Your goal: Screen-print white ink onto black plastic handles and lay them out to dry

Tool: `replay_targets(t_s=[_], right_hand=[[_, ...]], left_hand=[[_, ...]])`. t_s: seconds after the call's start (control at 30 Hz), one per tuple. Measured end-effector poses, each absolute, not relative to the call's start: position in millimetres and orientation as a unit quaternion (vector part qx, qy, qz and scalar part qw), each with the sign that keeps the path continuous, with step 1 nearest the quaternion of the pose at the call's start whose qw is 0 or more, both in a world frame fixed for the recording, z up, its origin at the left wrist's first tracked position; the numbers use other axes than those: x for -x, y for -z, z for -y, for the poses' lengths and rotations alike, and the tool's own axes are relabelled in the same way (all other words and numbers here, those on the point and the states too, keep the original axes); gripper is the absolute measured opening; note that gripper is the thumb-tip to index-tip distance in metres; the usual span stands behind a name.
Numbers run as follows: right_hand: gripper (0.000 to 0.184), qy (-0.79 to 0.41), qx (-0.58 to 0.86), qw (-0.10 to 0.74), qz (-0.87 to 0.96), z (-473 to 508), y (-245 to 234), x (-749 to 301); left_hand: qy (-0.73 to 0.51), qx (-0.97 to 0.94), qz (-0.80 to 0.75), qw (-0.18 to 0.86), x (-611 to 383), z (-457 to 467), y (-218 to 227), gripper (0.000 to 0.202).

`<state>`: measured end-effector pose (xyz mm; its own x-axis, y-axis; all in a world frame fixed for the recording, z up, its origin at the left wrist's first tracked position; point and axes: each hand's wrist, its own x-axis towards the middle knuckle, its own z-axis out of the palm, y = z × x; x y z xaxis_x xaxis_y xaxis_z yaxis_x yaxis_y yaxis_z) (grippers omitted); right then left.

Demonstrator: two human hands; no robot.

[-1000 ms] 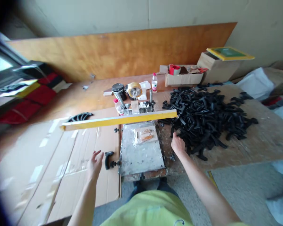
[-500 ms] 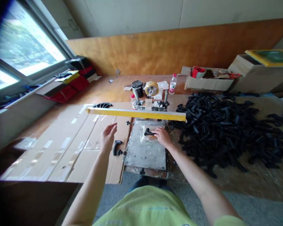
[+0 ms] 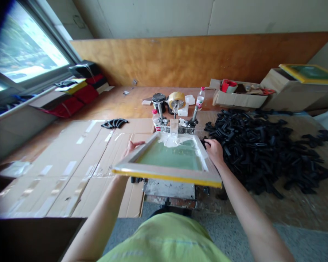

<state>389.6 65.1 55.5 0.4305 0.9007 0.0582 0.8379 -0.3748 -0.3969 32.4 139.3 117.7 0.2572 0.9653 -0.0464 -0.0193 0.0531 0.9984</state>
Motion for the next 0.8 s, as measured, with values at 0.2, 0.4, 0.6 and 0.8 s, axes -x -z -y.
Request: replay_targets(t_s=[0.2, 0.4, 0.6, 0.8], right_hand=[[0.060, 0.050, 0.663, 0.319, 0.675, -131, -79, -343], [0.020, -0.014, 0.678, 0.118, 0.725, -165, -73, -289], [0.014, 0.008, 0.742, 0.065, 0.667, -153, -62, -302], [0.018, 0.009, 0.644, 0.085, 0.760, -112, -52, -277]], left_hand=[[-0.293, -0.520, -0.499, 0.628, -10, -114, -41, 0.078], [-0.280, -0.551, -0.552, 0.559, -12, -115, 2, 0.068], [-0.271, -0.563, -0.557, 0.548, -10, -115, 7, 0.061], [-0.254, -0.573, -0.557, 0.545, -10, -115, 12, 0.062]])
